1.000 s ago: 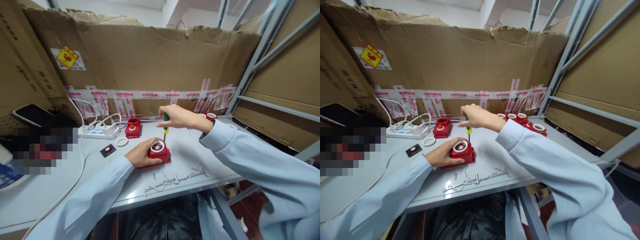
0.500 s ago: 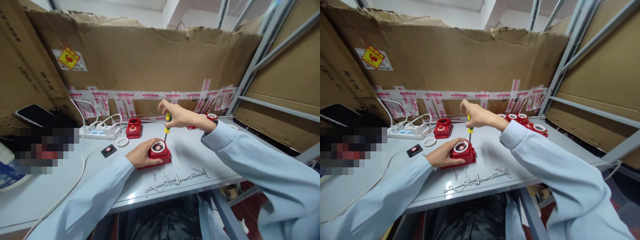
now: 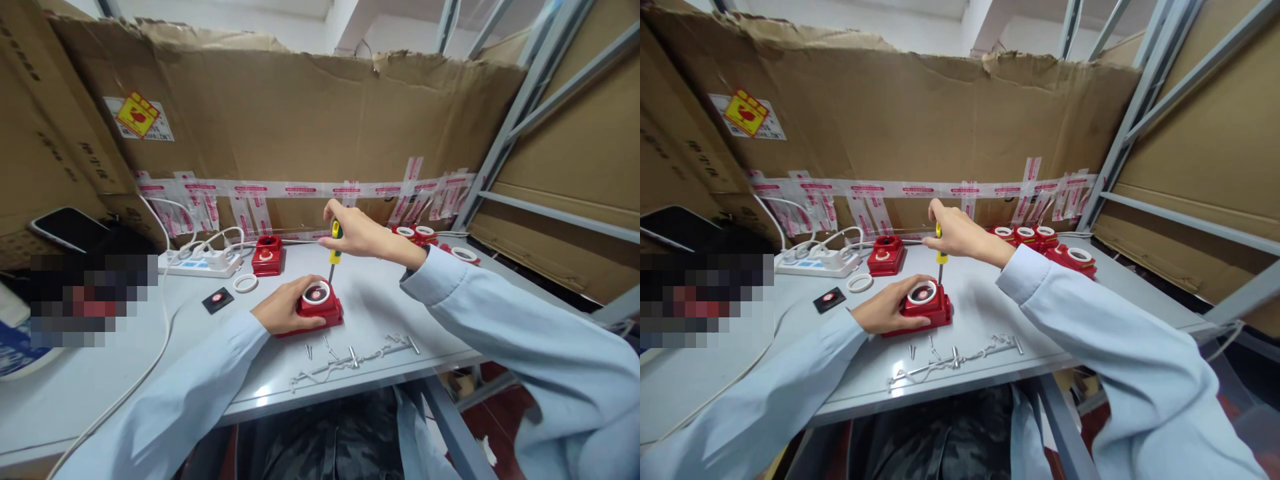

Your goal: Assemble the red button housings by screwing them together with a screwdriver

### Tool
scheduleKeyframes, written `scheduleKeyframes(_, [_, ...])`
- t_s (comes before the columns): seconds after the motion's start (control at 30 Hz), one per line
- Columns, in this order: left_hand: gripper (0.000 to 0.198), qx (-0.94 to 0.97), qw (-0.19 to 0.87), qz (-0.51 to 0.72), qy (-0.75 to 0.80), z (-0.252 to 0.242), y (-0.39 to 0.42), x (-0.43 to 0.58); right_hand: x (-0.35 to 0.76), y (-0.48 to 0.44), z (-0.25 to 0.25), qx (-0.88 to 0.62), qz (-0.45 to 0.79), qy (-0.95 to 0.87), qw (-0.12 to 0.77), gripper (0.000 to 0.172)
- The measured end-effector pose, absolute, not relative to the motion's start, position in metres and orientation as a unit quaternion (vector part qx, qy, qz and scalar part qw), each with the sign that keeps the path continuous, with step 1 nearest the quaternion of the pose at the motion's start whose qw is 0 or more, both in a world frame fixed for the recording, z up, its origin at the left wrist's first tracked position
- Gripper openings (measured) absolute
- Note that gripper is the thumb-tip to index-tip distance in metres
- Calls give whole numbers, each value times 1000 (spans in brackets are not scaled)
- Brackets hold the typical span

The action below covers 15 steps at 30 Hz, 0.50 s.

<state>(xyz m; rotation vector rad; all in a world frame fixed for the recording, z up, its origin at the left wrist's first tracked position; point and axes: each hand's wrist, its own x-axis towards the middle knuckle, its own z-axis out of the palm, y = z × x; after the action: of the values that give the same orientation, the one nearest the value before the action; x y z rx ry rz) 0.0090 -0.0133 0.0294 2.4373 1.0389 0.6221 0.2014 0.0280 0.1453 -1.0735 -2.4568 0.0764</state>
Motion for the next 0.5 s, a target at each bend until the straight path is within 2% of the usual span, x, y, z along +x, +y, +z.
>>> scheduleKeyframes(0.17, [64,877,205,224,372,29,-13,9,202,25,148,-384,82,-897,201,50])
scheduleKeyframes(0.33, [63,878,204,220,373,29,-14,9,202,23,149,-416,30,-885,209,37])
scheduleKeyframes(0.43, [64,878,202,219,375,29,-13,9,202,23,149,-396,68,-894,198,48])
scheduleKeyframes(0.5, [65,878,200,220,374,29,-13,9,202,23,149,-388,78,-900,184,45])
